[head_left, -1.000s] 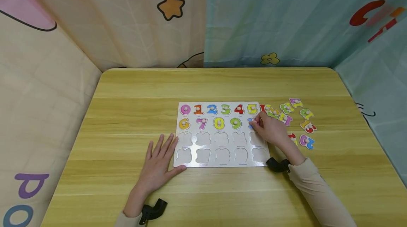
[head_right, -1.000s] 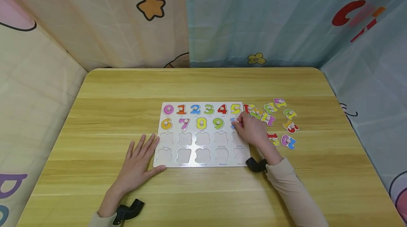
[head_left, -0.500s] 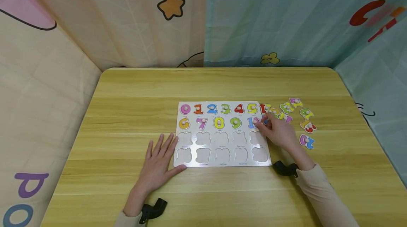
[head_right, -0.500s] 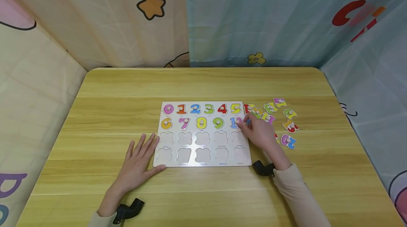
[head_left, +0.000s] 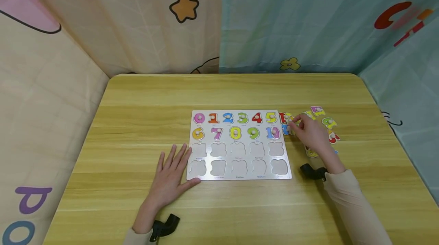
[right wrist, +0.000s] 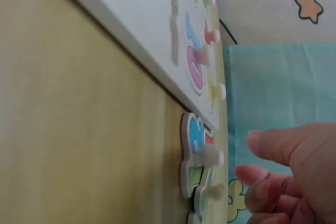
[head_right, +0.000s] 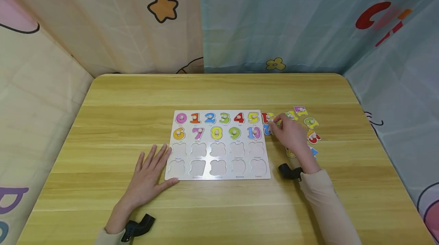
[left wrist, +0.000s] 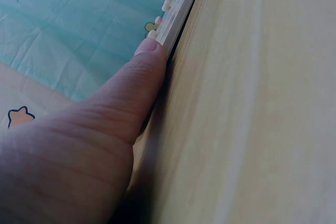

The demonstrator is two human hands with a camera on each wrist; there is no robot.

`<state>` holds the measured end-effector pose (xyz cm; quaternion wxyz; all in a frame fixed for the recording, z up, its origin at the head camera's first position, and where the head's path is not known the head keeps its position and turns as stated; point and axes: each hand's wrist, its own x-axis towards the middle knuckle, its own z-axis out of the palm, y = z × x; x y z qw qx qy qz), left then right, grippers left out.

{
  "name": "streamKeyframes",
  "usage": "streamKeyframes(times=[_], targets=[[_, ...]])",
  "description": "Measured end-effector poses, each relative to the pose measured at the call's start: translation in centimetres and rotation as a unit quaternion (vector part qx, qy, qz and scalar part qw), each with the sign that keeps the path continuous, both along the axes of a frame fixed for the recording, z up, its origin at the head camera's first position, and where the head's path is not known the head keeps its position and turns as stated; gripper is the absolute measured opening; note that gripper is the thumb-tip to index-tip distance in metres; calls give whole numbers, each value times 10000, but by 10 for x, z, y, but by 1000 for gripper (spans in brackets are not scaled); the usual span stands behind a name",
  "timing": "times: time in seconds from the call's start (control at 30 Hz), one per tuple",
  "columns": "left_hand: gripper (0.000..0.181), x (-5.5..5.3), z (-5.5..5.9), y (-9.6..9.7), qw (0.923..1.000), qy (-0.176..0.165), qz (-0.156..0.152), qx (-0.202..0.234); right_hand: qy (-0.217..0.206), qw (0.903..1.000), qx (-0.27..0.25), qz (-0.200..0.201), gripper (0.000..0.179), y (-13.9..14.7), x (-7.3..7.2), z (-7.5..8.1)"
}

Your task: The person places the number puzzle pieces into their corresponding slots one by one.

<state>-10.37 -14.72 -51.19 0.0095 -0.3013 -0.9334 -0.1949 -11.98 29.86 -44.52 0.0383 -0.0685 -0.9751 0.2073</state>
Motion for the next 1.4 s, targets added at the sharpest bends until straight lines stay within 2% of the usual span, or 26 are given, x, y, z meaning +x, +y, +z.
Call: streamKeyframes(times=[0.27,0.5,0.63,0.83,1.0,1.23,1.4], targets=[[91,-1,1,-1,10000,-14,7,-4,-823,9959,240,-283,41,-5,-29,10],[91,1,1,-1,10000,-45,27,-52,-1611,9822,726,-634,52,-12,-45,11],[91,1,2,-1,9999,-113,23,-111,-1860,9752,939,-739,55,-14,-51,12],[91,1,2,-1,9998,-107,36,-140,-1798,9743,1159,-702,58,-16,-56,12],[91,1,1,-1,9999,-67,23,-103,-1523,9778,1242,-728,57,-13,-60,9],[90,1,2,0,10000,0,7,-37,-1211,9861,921,-674,39,-6,-66,6],[91,2,1,-1,10000,61,19,5,-1123,9891,721,-626,43,-4,-72,3]])
